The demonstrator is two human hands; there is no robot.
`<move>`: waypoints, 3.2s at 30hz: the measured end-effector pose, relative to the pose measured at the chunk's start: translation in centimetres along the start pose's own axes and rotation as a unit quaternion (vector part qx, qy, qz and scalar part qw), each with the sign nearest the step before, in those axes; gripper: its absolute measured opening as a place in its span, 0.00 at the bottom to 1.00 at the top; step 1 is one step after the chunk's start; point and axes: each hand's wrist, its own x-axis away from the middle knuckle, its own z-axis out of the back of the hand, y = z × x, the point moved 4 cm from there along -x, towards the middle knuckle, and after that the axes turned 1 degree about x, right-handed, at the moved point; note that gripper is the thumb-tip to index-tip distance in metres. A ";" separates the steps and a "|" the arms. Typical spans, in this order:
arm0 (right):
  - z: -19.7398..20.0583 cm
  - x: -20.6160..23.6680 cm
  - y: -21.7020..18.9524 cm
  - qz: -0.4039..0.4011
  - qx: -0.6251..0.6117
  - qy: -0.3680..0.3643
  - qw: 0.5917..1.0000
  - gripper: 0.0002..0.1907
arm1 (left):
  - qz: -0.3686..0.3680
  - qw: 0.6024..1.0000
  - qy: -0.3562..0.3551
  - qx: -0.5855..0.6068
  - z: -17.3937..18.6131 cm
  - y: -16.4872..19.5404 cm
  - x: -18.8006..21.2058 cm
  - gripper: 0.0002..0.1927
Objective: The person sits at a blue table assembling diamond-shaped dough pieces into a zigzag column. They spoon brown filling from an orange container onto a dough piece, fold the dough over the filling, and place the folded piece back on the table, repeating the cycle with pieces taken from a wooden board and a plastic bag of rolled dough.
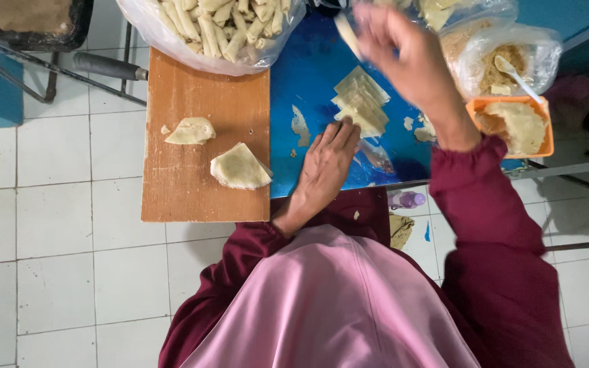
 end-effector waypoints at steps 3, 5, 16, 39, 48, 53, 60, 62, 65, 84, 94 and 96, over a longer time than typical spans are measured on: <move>1.6 -2.0 -1.6 -0.032 -0.076 0.066 0.994 0.18 | -0.001 1.000 -0.002 0.001 0.1 0.1 -0.1 0.18; 3.3 -1.3 -2.6 -0.009 -0.053 0.088 0.995 0.19 | -0.001 1.000 -0.001 0.006 0.1 0.0 0.0 0.18; 15.6 12.0 2.3 -0.066 0.387 0.082 0.916 0.06 | -0.003 1.000 -0.017 -0.006 -0.4 -0.6 0.4 0.19; 18.0 16.0 10.9 -0.218 0.299 0.103 0.923 0.04 | -0.006 0.999 -0.037 -0.027 0.2 -0.8 0.5 0.23; 18.3 16.0 11.8 -0.260 0.202 0.103 0.939 0.08 | -0.002 0.999 -0.031 -0.028 0.0 -0.9 0.5 0.22; 18.9 16.1 12.2 -0.308 0.184 0.123 0.925 0.08 | -0.005 0.999 -0.032 -0.032 -0.1 -1.2 0.5 0.21; 19.3 16.5 9.5 -0.240 0.125 0.141 0.952 0.06 | 0.089 0.994 0.036 0.048 -0.4 -2.4 -0.4 0.18; 17.7 15.7 8.0 -0.226 0.095 0.121 0.962 0.06 | 0.124 0.990 0.064 0.012 -0.4 -2.6 -0.8 0.18; 14.0 13.9 5.6 -0.230 0.097 0.068 0.966 0.08 | 0.138 0.986 0.087 -0.041 -0.5 -2.8 -1.4 0.19; -1.5 12.7 -0.6 0.023 0.417 0.050 0.907 0.04 | 0.109 0.988 0.104 0.023 -1.0 -2.9 -2.3 0.15; -1.5 15.0 -2.1 0.095 0.468 0.046 0.877 0.07 | 0.139 0.978 0.095 0.121 -0.8 -3.1 -2.3 0.18; -1.1 15.6 -1.6 0.091 0.455 0.051 0.884 0.05 | 0.127 0.981 0.096 0.111 -0.9 -2.9 -2.3 0.16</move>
